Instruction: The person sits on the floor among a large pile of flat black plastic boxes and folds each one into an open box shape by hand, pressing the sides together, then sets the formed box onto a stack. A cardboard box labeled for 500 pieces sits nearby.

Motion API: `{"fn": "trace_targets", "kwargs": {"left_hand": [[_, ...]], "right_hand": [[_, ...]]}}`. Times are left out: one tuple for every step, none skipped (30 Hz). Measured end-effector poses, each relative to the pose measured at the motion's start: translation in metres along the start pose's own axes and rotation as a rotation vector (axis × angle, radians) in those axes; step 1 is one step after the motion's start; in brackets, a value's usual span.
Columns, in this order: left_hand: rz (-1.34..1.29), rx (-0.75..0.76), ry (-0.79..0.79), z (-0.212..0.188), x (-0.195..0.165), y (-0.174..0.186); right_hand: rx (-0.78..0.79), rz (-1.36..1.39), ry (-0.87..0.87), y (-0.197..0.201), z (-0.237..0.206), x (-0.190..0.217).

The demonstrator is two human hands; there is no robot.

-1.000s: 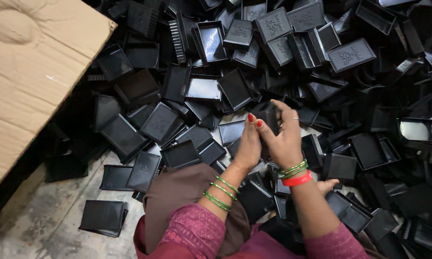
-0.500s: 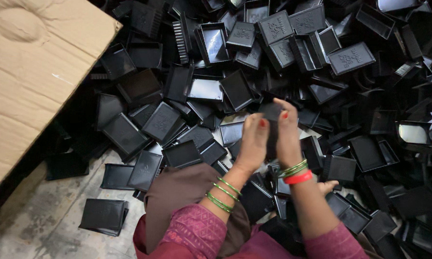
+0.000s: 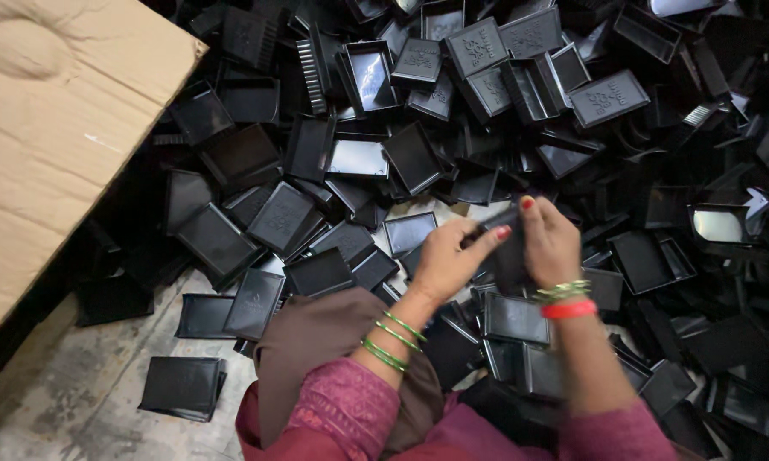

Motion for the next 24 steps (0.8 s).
{"fn": "trace_targets", "kwargs": {"left_hand": [[-0.074,0.089,-0.017,0.003,0.003,-0.003],[-0.148,0.178,-0.035,0.007,0.007,-0.004],[-0.223,0.269,-0.053,0.009,0.011,-0.003],[-0.201,0.163,-0.066,0.015,0.019,0.012],[-0.181,0.055,-0.078,0.020,0.028,0.028],[0.024,-0.091,0.005,0.024,0.044,0.045],[0.231,-0.236,0.087,0.026,0.059,0.061],[0.420,-0.292,0.053,0.027,0.067,0.067],[0.612,-0.348,0.015,0.028,0.073,0.068],[0.671,-0.231,0.111,0.032,0.091,0.058],[0.728,-0.117,0.209,0.034,0.108,0.044],[0.783,-0.008,0.309,0.034,0.124,0.030],[0.862,-0.014,0.291,0.034,0.127,0.018],[0.941,-0.021,0.277,0.034,0.130,0.006],[1.014,-0.035,0.256,0.034,0.132,-0.003],[1.085,-0.047,0.238,0.033,0.132,-0.010],[1.154,-0.059,0.220,0.033,0.131,-0.014],[1.140,-0.055,0.226,0.033,0.132,-0.016],[1.125,-0.048,0.232,0.034,0.133,-0.017],[1.110,-0.039,0.237,0.035,0.134,-0.015],[1.041,-0.038,0.254,0.037,0.135,-0.012],[0.972,-0.035,0.270,0.040,0.135,-0.009],[0.903,-0.029,0.284,0.043,0.134,-0.007],[0.746,-0.047,0.249,0.047,0.131,-0.005]], "right_hand": [[0.124,-0.123,-0.049,0.010,-0.004,-0.002],[0.247,-0.248,-0.097,0.023,-0.010,-0.004],[0.420,-0.178,-0.102,0.031,-0.023,-0.001],[0.591,-0.108,-0.111,0.035,-0.040,0.002],[0.687,-0.031,-0.215,0.041,-0.055,0.000],[0.780,0.048,-0.325,0.046,-0.071,-0.001],[0.869,0.131,-0.437,0.048,-0.082,-0.001],[0.770,0.000,-0.391,0.053,-0.074,-0.003],[0.667,-0.127,-0.345,0.053,-0.063,-0.005],[0.563,-0.250,-0.300,0.050,-0.050,-0.006],[0.505,-0.314,-0.280,0.039,-0.036,-0.008],[0.449,-0.374,-0.255,0.024,-0.020,-0.010],[0.462,-0.430,-0.220,0.003,-0.006,-0.012],[0.477,-0.486,-0.184,-0.020,0.005,-0.013],[0.499,-0.551,-0.154,-0.043,0.013,-0.015],[0.522,-0.616,-0.123,-0.061,0.018,-0.015],[0.563,-0.736,-0.131,-0.074,0.019,-0.019],[0.601,-0.858,-0.141,-0.087,0.019,-0.023],[0.637,-0.980,-0.153,-0.095,0.018,-0.025],[0.639,-1.007,-0.140,-0.099,0.017,-0.026],[0.641,-1.034,-0.130,-0.100,0.014,-0.030],[0.642,-1.062,-0.123,-0.101,0.013,-0.033],[0.622,-1.057,-0.138,-0.099,0.013,-0.038],[0.603,-1.051,-0.156,-0.096,0.013,-0.043]]}}
Point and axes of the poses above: each hand's wrist, its own z-axis towards the middle knuckle, its own y-axis out of the back of the hand, x = y × z, the point moved 7 cm from there along z, towards the middle knuckle, and after that the axes turned 7 degrees about y, right-handed, at the moved point
